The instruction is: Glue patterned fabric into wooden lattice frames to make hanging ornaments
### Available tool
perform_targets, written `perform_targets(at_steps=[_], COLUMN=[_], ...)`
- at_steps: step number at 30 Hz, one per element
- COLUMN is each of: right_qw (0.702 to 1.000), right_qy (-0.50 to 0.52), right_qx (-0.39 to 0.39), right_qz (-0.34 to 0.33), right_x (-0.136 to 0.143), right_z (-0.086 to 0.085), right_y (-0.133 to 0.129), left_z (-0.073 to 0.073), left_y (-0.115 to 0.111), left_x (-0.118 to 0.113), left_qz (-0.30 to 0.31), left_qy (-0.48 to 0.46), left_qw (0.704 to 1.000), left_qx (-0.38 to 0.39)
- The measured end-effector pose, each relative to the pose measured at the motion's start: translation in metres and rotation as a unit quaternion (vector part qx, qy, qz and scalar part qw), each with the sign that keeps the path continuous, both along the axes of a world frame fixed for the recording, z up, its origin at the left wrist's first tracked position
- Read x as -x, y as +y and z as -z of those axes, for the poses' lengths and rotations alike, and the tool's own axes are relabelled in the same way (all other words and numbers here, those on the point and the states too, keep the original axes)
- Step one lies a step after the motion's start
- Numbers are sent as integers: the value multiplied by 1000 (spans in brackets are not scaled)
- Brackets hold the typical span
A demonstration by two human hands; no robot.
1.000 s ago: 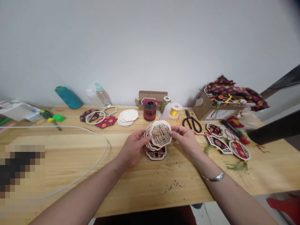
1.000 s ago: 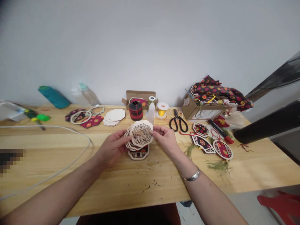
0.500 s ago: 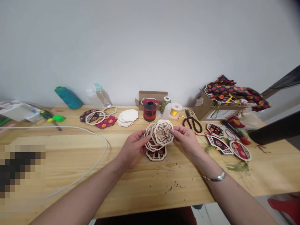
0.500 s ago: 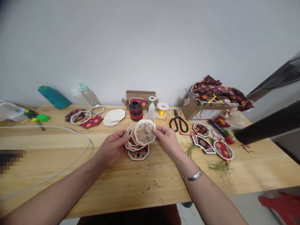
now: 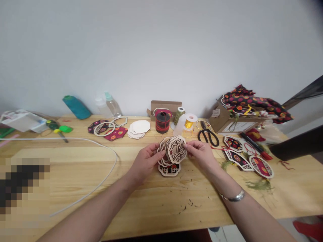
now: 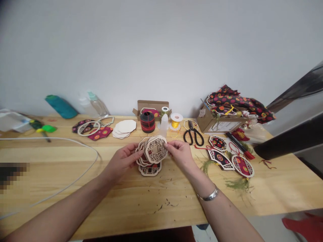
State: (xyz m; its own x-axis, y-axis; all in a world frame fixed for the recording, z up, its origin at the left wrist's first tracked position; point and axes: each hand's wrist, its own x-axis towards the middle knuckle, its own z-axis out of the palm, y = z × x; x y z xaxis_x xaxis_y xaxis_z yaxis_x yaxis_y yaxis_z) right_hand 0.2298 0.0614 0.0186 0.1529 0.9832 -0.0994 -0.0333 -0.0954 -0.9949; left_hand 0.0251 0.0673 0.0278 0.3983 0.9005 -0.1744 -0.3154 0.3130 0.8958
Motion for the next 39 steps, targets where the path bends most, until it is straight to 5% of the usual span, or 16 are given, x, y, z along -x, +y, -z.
perform_targets(at_steps=[11, 16, 27, 39], right_qw=[998, 999, 978, 1000], right_qy=[20, 15, 200, -16], right_qx=[14, -14, -38, -19], right_qz=[-56, -28, 33, -16], right_x=[2, -1, -8, 7], right_z=[2, -4, -13, -10], right_y=[-1, -1, 4, -7], left_z=[-3, -1, -8, -2], left_y=[-1, 1, 4, 0], left_x=[0, -1, 1, -4], left_qz=[5, -22, -75, -24], left_qy=[7, -41, -72, -90], left_qw=[1000, 998, 990, 994], left_qx=[-8, 30, 96, 58])
